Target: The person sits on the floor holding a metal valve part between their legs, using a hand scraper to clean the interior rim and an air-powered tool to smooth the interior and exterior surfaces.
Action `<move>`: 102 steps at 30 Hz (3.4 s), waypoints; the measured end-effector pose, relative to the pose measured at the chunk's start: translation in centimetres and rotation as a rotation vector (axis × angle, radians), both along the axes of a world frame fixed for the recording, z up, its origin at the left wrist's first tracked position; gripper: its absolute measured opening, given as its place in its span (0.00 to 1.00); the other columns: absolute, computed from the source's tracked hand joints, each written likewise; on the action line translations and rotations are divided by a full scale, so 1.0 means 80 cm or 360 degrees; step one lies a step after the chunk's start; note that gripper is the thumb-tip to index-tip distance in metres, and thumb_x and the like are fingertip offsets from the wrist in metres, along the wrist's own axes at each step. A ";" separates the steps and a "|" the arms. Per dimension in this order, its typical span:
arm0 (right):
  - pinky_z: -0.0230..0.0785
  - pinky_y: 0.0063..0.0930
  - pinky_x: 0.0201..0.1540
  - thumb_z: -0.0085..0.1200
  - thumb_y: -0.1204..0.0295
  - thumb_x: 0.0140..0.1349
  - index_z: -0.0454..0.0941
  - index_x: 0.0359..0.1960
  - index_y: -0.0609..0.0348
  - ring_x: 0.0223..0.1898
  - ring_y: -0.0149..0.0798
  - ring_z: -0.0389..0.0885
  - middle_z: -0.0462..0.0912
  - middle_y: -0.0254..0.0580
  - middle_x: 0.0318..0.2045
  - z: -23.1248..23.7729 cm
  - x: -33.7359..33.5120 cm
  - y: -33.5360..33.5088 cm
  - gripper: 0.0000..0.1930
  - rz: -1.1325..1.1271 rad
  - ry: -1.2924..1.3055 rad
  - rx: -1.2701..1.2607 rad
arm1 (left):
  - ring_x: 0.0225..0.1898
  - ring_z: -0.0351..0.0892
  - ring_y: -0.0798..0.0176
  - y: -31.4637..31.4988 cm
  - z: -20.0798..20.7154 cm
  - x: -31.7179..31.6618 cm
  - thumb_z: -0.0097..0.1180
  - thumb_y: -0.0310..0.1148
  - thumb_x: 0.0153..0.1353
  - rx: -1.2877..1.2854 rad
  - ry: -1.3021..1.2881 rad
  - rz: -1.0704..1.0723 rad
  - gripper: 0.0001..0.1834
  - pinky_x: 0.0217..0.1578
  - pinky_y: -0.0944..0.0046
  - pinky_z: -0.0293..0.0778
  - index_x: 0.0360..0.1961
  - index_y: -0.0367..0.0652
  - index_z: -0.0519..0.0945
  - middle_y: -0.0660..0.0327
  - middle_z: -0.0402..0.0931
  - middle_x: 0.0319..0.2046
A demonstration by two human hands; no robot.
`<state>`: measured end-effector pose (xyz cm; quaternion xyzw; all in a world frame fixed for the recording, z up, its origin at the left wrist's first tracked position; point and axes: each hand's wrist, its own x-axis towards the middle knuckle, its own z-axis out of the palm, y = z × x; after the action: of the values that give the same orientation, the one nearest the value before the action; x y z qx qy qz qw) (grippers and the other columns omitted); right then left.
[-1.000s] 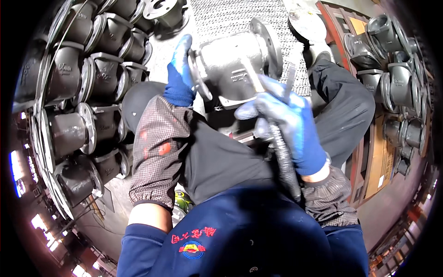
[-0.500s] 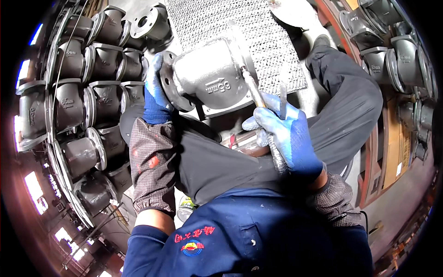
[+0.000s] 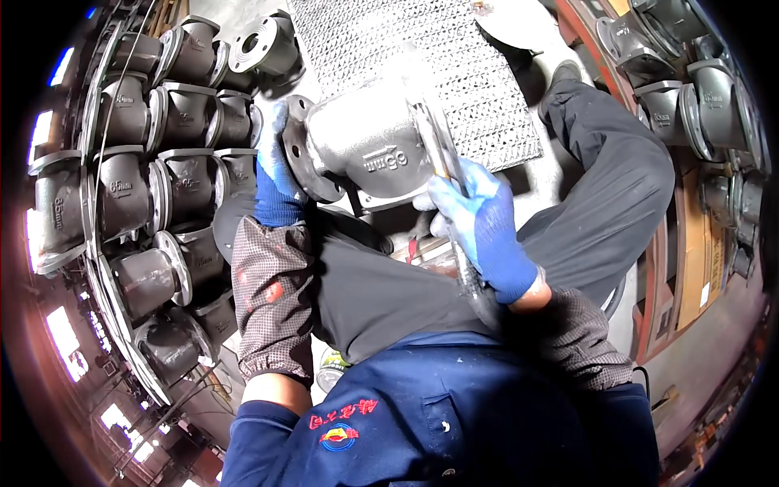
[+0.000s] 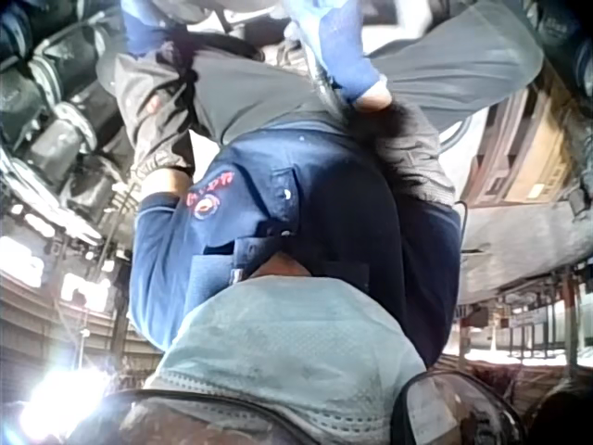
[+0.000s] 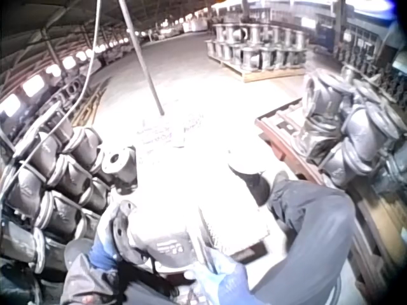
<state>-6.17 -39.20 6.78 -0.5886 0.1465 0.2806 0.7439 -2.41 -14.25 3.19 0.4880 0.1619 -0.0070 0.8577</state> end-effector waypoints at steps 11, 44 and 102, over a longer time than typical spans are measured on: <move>0.67 0.19 0.17 0.51 0.74 0.60 0.73 0.42 0.70 0.18 0.29 0.76 0.81 0.46 0.25 0.024 0.030 -0.009 0.12 0.0097 0.0098 0.0193 | 0.54 0.69 0.53 -0.001 0.007 -0.001 0.43 0.48 0.63 -0.0204 0.0029 -0.0049 0.27 0.57 0.53 0.64 0.56 0.39 0.68 0.53 0.70 0.53; 0.66 0.16 0.24 0.51 0.75 0.62 0.67 0.57 0.69 0.22 0.23 0.72 0.79 0.38 0.29 -0.026 0.010 0.007 0.22 0.0063 -0.0419 -0.0359 | 0.49 0.74 0.55 0.029 -0.022 0.022 0.45 0.44 0.63 -0.0123 0.0138 0.0015 0.22 0.54 0.57 0.68 0.53 0.41 0.71 0.54 0.75 0.47; 0.71 0.19 0.26 0.50 0.74 0.62 0.69 0.51 0.73 0.25 0.29 0.79 0.82 0.47 0.30 0.009 0.059 -0.041 0.18 0.0117 0.0028 0.0107 | 0.48 0.78 0.54 0.018 0.011 0.117 0.55 0.57 0.56 0.2166 -0.0042 -0.0236 0.35 0.46 0.59 0.74 0.53 0.36 0.75 0.49 0.78 0.46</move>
<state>-1.42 -42.52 7.51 -0.5659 0.1220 0.3176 0.7510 6.97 -12.85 4.08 0.9283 0.0859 0.0435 0.3592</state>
